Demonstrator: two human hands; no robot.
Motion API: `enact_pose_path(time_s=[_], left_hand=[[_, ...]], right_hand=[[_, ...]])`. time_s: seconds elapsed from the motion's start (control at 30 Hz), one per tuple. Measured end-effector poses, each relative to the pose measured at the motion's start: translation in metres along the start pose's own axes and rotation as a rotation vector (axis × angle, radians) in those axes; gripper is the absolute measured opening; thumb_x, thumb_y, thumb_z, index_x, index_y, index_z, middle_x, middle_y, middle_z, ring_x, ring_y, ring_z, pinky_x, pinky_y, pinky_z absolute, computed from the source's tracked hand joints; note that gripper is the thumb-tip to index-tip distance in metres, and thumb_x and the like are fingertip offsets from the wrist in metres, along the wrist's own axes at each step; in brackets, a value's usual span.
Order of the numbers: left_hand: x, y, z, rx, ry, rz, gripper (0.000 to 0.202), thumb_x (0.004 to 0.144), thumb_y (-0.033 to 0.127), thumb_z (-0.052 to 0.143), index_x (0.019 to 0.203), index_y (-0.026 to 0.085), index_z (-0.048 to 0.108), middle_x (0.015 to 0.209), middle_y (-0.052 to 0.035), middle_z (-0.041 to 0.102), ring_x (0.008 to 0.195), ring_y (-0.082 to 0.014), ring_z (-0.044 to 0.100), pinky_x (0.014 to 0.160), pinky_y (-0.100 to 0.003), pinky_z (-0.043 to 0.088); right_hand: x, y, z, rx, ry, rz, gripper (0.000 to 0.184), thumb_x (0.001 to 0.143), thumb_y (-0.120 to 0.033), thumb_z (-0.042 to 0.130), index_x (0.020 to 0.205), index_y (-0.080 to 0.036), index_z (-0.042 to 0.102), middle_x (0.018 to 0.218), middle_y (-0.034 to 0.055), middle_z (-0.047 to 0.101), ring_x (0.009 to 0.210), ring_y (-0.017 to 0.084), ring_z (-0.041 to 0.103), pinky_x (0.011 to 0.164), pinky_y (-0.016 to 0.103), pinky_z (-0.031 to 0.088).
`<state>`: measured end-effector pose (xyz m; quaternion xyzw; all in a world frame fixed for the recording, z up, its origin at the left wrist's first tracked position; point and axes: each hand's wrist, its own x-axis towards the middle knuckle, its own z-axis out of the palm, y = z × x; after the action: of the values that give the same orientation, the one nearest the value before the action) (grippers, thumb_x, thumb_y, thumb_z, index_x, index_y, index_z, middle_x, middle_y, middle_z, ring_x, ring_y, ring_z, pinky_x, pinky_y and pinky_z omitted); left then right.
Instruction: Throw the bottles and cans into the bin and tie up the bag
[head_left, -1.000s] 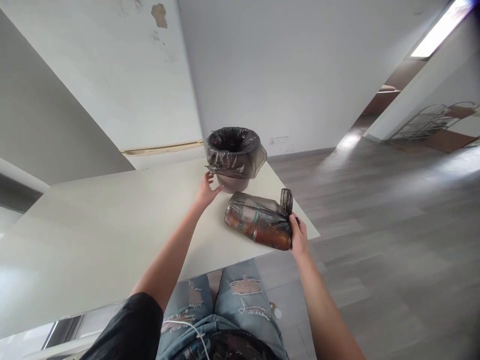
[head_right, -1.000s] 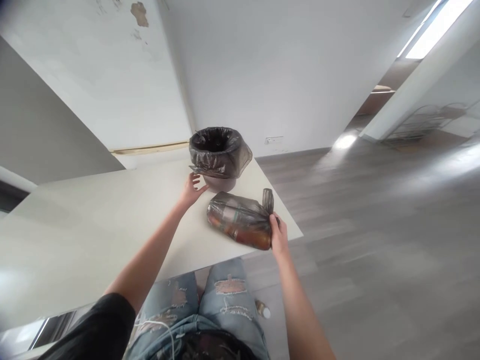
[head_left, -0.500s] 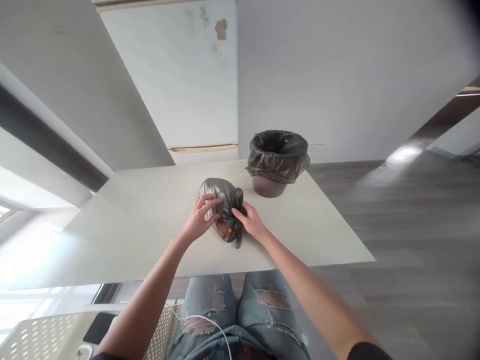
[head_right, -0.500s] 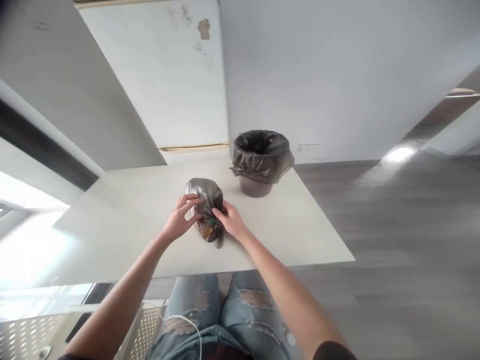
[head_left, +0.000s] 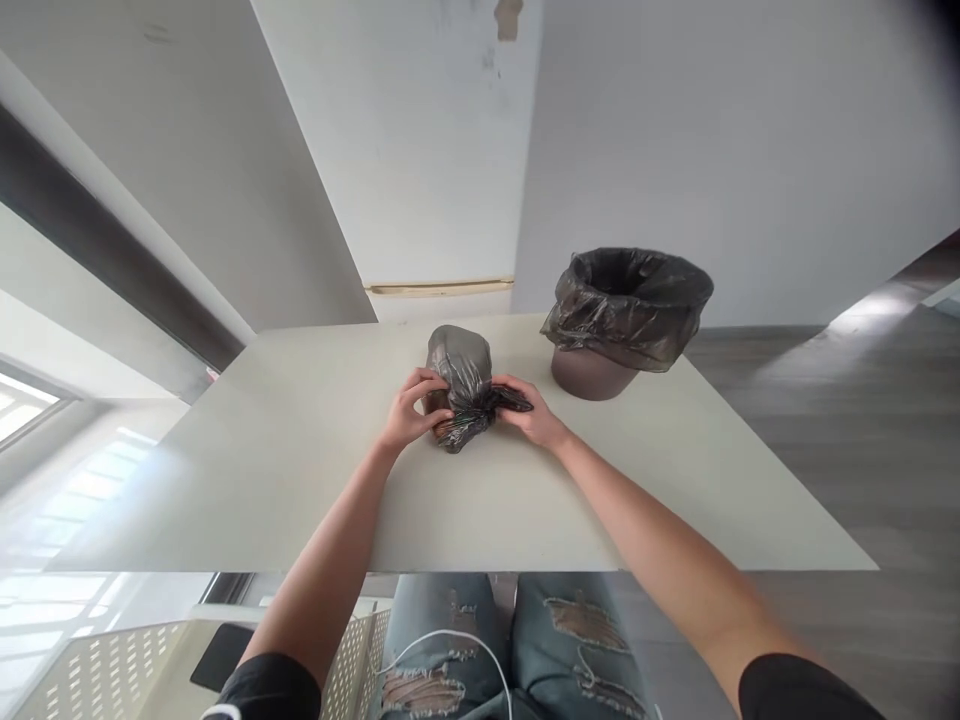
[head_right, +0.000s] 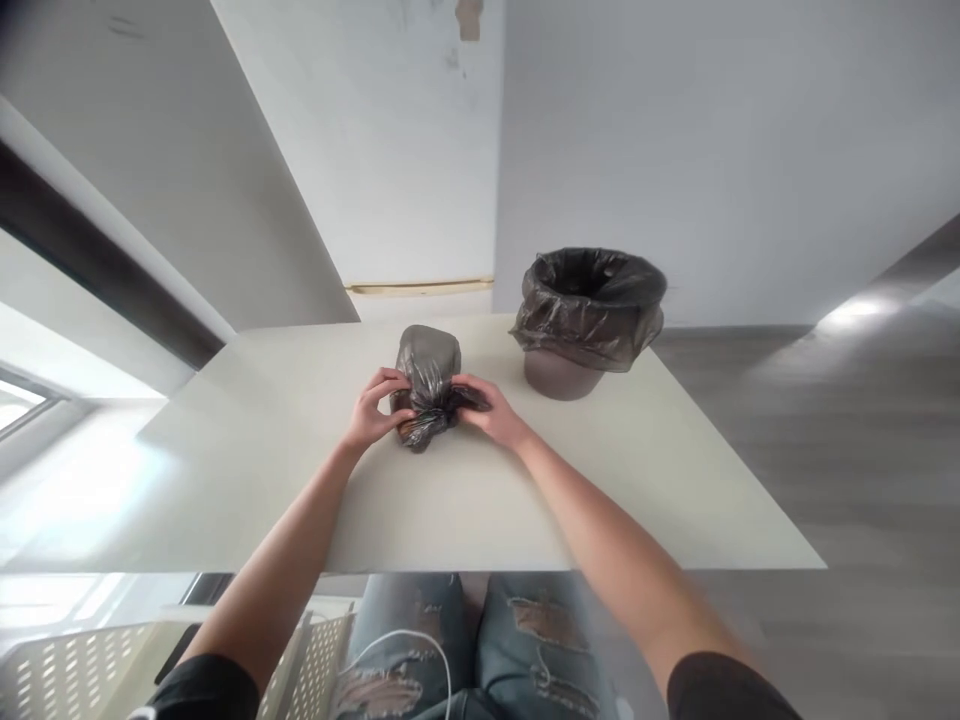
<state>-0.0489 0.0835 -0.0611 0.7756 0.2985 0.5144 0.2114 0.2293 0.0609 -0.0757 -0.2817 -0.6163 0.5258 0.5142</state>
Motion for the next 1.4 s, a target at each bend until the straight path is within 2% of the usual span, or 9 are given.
enact_pose_path(time_s=[0.1,0.23,0.4,0.6,0.83,0.97,1.07,1.23,1.4], left_hand=[[0.004,0.001,0.012,-0.094,-0.005,-0.032,0.025,0.083,0.044,0.092,0.091,0.023,0.081,0.1,-0.0093,0.071,0.096,-0.0263,0.068,0.087,-0.04,0.056],[0.003,-0.005,0.022,-0.206,0.093,-0.091,0.018,0.095,0.041,0.08,0.092,0.023,0.078,0.093,-0.0071,0.072,0.091,-0.0234,0.067,0.083,-0.036,0.054],[0.002,-0.019,0.012,-0.421,0.317,-0.194,0.022,0.096,0.043,0.081,0.098,0.022,0.073,0.084,-0.0022,0.066,0.071,-0.0152,0.06,0.065,-0.024,0.048],[0.011,-0.031,-0.009,-0.603,0.444,-0.279,0.031,0.086,0.046,0.088,0.094,0.022,0.071,0.083,-0.0012,0.06,0.069,-0.0132,0.054,0.063,-0.021,0.045],[0.009,-0.021,-0.01,-0.503,0.34,-0.238,0.025,0.083,0.039,0.083,0.103,0.024,0.082,0.095,-0.0046,0.057,0.084,-0.0192,0.053,0.076,-0.028,0.048],[0.006,-0.006,0.001,-0.241,0.079,-0.133,0.032,0.078,0.044,0.094,0.104,0.027,0.088,0.102,-0.0071,0.056,0.102,-0.0259,0.054,0.101,-0.041,0.049],[0.006,0.0,0.007,-0.035,-0.053,-0.024,0.027,0.086,0.053,0.088,0.1,0.03,0.088,0.098,-0.0068,0.052,0.099,-0.0266,0.053,0.096,-0.044,0.05],[0.007,-0.003,0.009,-0.14,0.059,-0.076,0.032,0.091,0.056,0.083,0.087,0.025,0.082,0.098,-0.008,0.054,0.101,-0.0268,0.056,0.096,-0.043,0.05],[0.009,-0.013,0.008,-0.367,0.221,-0.169,0.038,0.093,0.059,0.081,0.086,0.022,0.072,0.099,-0.0066,0.053,0.089,-0.0215,0.052,0.081,-0.034,0.049]], right_hand=[[0.002,0.006,-0.002,-0.005,-0.056,-0.02,0.056,0.08,-0.027,0.085,0.134,-0.026,0.072,0.131,0.0079,0.074,0.123,0.03,0.068,0.112,0.046,0.051],[0.009,0.007,-0.002,-0.056,-0.04,-0.026,0.049,0.078,-0.035,0.092,0.123,-0.024,0.073,0.12,0.0069,0.074,0.113,0.027,0.069,0.103,0.041,0.054],[0.014,0.0,-0.006,0.02,0.049,0.001,0.044,0.083,-0.052,0.089,0.112,-0.025,0.069,0.089,0.0,0.063,0.081,0.017,0.058,0.077,0.03,0.049],[0.01,-0.009,-0.013,-0.092,0.189,-0.022,0.033,0.096,-0.057,0.071,0.094,-0.024,0.072,0.082,-0.0003,0.055,0.076,0.017,0.048,0.073,0.03,0.04],[0.008,-0.009,-0.017,-0.072,0.3,-0.082,0.033,0.095,-0.058,0.07,0.1,-0.026,0.066,0.087,-0.0002,0.054,0.078,0.018,0.05,0.073,0.03,0.043],[0.007,-0.011,-0.016,-0.083,0.206,-0.084,0.032,0.088,-0.055,0.08,0.099,-0.026,0.073,0.092,0.0009,0.059,0.086,0.019,0.054,0.081,0.032,0.047],[0.006,-0.015,-0.016,-0.177,0.08,-0.104,0.032,0.092,-0.056,0.078,0.097,-0.025,0.074,0.096,0.0031,0.063,0.09,0.021,0.057,0.085,0.035,0.049],[0.009,-0.013,-0.017,-0.544,-0.047,-0.279,0.039,0.09,-0.055,0.084,0.116,-0.027,0.077,0.109,0.0078,0.065,0.102,0.026,0.06,0.095,0.043,0.05],[0.012,-0.002,-0.017,-0.687,-0.109,-0.378,0.026,0.102,-0.049,0.07,0.093,-0.025,0.076,0.095,0.0071,0.067,0.092,0.025,0.058,0.09,0.043,0.048]])
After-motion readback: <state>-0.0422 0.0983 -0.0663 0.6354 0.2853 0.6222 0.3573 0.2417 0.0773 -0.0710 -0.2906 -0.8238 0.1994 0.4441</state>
